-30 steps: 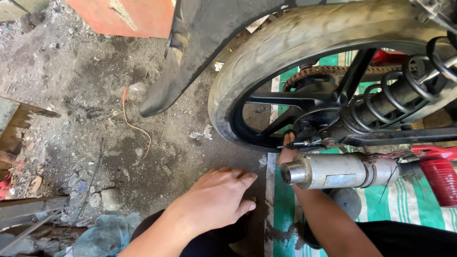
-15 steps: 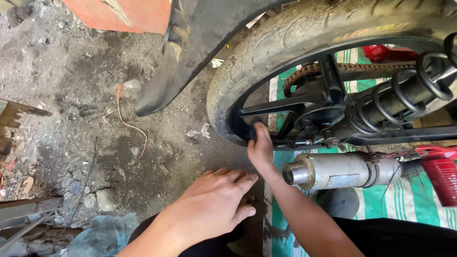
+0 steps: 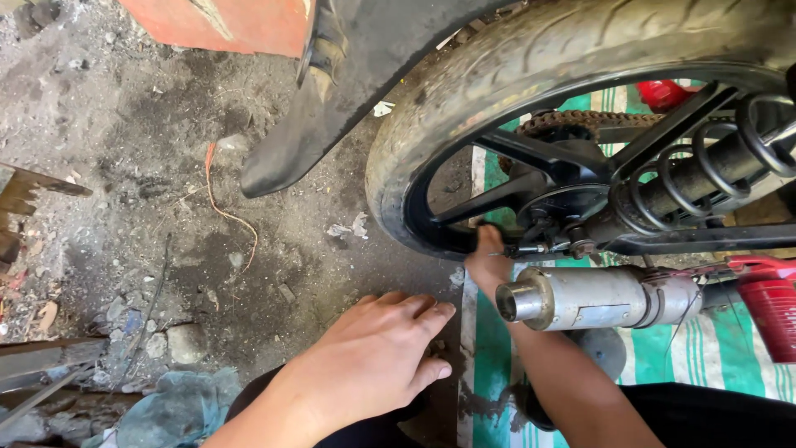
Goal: The person uses a black cloth to wipe the rear tire, wheel spokes, chain, and exhaust pipe of a motorcycle. They clean the tire tread and sidewall, then move to the chain and sprocket area, and finally wipe the exhaust pipe.
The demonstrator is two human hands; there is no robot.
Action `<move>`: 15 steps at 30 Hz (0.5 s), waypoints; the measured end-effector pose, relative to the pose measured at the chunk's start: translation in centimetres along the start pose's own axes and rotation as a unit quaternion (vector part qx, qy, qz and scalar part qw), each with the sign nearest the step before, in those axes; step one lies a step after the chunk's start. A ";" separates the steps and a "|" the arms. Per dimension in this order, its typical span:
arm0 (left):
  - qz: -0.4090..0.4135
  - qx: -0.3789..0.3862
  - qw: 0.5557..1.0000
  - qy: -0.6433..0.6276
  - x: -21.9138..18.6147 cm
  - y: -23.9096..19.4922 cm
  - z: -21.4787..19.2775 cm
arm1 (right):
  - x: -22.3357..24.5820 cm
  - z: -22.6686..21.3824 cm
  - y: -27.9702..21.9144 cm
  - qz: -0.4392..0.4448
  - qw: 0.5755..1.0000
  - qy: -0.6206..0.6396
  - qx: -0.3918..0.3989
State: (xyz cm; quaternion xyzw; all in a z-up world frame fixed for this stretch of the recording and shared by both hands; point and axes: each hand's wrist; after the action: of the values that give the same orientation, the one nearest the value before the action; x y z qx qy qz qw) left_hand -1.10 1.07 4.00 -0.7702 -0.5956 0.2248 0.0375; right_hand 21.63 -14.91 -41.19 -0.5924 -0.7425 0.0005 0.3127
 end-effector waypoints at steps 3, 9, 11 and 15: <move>0.011 -0.037 0.999 0.013 -0.3 0.4 0.1 | 4.7 -0.2 -2.5 -0.209 0.921 0.315 -0.092; -0.002 0.025 1.000 -0.007 -0.1 0.7 -0.7 | 0.7 -2.0 -1.1 -0.181 0.924 0.334 0.032; -0.025 0.055 0.998 -0.006 0.2 0.8 -0.7 | -6.9 2.3 3.3 -0.242 0.959 0.066 -0.130; -0.022 0.057 0.998 -0.013 0.4 0.6 -1.1 | -11.2 6.0 5.5 -0.176 0.964 0.081 -0.183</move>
State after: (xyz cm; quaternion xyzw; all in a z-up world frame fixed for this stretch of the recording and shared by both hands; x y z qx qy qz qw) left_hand -0.06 1.55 4.72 -0.7507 -0.5990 0.2675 0.0783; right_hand 24.79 -20.89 -53.27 -0.4975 -0.7948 -0.2380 0.2533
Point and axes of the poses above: each hand's wrist, its own y-axis towards the middle knuckle, its own z-axis out of the palm, x = y × z, and after that the axes turned 13 degrees about y, right-handed
